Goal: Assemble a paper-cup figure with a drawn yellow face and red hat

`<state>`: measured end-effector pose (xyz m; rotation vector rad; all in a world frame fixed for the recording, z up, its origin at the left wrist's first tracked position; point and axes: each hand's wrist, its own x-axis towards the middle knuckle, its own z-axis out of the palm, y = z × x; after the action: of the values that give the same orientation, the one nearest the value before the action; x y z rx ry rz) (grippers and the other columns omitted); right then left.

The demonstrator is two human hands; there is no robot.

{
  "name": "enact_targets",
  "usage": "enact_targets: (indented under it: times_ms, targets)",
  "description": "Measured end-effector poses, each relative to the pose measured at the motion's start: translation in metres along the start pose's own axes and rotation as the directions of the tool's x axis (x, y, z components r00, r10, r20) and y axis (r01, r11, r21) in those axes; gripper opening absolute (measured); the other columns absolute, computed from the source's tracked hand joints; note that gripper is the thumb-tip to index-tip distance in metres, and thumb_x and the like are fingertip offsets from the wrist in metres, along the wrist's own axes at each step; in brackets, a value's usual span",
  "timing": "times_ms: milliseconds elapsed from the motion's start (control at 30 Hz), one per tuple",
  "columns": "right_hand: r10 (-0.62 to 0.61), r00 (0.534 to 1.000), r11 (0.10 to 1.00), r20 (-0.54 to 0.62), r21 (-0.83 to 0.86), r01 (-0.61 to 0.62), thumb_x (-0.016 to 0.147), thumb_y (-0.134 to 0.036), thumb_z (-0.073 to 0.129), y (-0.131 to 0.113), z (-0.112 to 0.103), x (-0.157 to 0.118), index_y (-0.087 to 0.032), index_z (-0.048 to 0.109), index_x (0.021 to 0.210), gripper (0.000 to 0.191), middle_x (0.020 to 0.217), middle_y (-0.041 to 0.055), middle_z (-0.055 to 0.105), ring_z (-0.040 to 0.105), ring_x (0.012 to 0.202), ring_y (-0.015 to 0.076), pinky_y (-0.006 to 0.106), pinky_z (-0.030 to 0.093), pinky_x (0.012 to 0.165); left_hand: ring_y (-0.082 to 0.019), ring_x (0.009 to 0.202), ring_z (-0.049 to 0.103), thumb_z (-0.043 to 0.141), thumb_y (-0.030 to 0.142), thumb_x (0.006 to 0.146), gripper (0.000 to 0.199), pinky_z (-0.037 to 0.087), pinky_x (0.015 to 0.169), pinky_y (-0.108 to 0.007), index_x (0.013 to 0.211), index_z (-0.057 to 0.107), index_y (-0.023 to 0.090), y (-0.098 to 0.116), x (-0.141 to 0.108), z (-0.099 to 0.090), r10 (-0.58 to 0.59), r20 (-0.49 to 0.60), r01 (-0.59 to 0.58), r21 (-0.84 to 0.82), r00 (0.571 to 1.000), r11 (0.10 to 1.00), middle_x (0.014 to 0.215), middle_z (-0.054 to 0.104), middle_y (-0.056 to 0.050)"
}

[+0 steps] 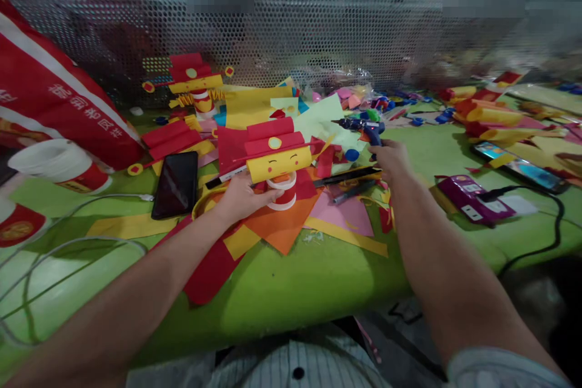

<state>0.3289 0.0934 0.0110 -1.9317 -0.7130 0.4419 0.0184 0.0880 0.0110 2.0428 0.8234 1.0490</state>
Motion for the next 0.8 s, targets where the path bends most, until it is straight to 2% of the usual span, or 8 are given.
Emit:
enact_targets:
  times_ms: [133, 233, 300, 500, 667, 733, 800]
  targets:
    - [0.006, 1.000, 0.994, 0.028, 0.109, -0.009, 0.070, -0.013, 0.060, -0.005, -0.004, -0.004, -0.016, 0.055, 0.071, 0.007, 0.048, -0.0073, 0.044, 0.044, 0.039, 0.0043, 0.012, 0.035, 0.033, -0.028, 0.104, 0.062, 0.074, 0.033, 0.061, 0.041, 0.047, 0.094, -0.043, 0.098, 0.068, 0.016, 0.001, 0.000, 0.002, -0.013, 0.003, 0.013, -0.034, 1.000, 0.999, 0.109, 0.068, -0.011]
    - [0.030, 0.999, 0.966, 0.028, 0.255, -0.036, 0.077, -0.028, 0.060, -0.006, -0.007, -0.004, -0.017, 0.051, 0.065, 0.018, 0.047, -0.0073, 0.044, 0.045, 0.036, 0.0040, 0.012, 0.038, 0.032, -0.027, 0.105, 0.062, 0.075, 0.033, 0.060, 0.042, 0.046, 0.096, -0.043, 0.098, 0.068, 0.016, 0.003, 0.001, 0.005, -0.036, -0.002, 0.036, -0.065, 0.999, 0.997, 0.109, 0.068, -0.010]
    - [0.060, 0.998, 0.933, 0.020, 0.354, -0.063, 0.078, -0.032, 0.061, -0.006, -0.008, -0.004, -0.017, 0.050, 0.063, 0.024, 0.046, -0.0077, 0.045, 0.045, 0.033, 0.0040, 0.013, 0.038, 0.030, -0.027, 0.105, 0.061, 0.075, 0.031, 0.061, 0.043, 0.045, 0.096, -0.043, 0.100, 0.067, 0.016, 0.004, 0.001, 0.007, -0.061, -0.014, 0.060, -0.080, 0.998, 0.995, 0.110, 0.068, -0.010]
    - [0.136, 0.980, 0.819, 0.148, 0.539, -0.195, 0.071, -0.011, 0.061, -0.012, -0.010, -0.008, -0.015, 0.052, 0.062, 0.014, 0.052, -0.0043, 0.058, 0.054, 0.037, 0.0069, 0.017, 0.048, 0.035, -0.028, 0.108, 0.060, 0.076, 0.032, 0.059, 0.051, 0.045, 0.096, -0.044, 0.106, 0.065, 0.015, 0.001, -0.001, 0.010, -0.116, -0.049, 0.105, -0.189, 0.992, 0.976, 0.115, 0.065, -0.012]
    - [0.046, 0.998, 0.665, 0.052, 0.744, -0.070, 0.069, -0.007, 0.057, -0.021, -0.012, -0.010, -0.018, 0.049, 0.054, 0.020, 0.042, -0.0082, 0.049, 0.049, 0.035, 0.0050, 0.017, 0.049, 0.041, -0.029, 0.106, 0.060, 0.077, 0.032, 0.058, 0.049, 0.047, 0.094, -0.045, 0.104, 0.066, 0.016, 0.000, -0.002, 0.008, -0.229, -0.094, 0.191, -0.303, 0.969, 0.933, 0.113, 0.067, -0.011]
    - [-0.015, 0.997, 0.634, 0.075, 0.772, -0.049, 0.070, -0.015, 0.060, -0.025, -0.015, -0.012, -0.020, 0.049, 0.053, 0.021, 0.040, -0.0091, 0.045, 0.048, 0.037, 0.0050, 0.017, 0.049, 0.043, -0.027, 0.104, 0.062, 0.077, 0.031, 0.059, 0.047, 0.048, 0.092, -0.043, 0.102, 0.067, 0.018, -0.001, -0.002, 0.007, -0.258, -0.101, 0.205, -0.366, 0.961, 0.908, 0.113, 0.067, -0.009]
    - [-0.129, 0.984, 0.613, 0.124, 0.790, -0.019, 0.067, -0.027, 0.066, -0.029, -0.017, -0.019, -0.022, 0.052, 0.055, 0.020, 0.043, -0.0088, 0.048, 0.049, 0.039, 0.0054, 0.018, 0.047, 0.041, -0.025, 0.101, 0.063, 0.077, 0.030, 0.059, 0.044, 0.050, 0.090, -0.041, 0.101, 0.068, 0.020, -0.001, -0.002, 0.004, -0.273, -0.086, 0.211, -0.432, 0.958, 0.877, 0.110, 0.068, -0.008]
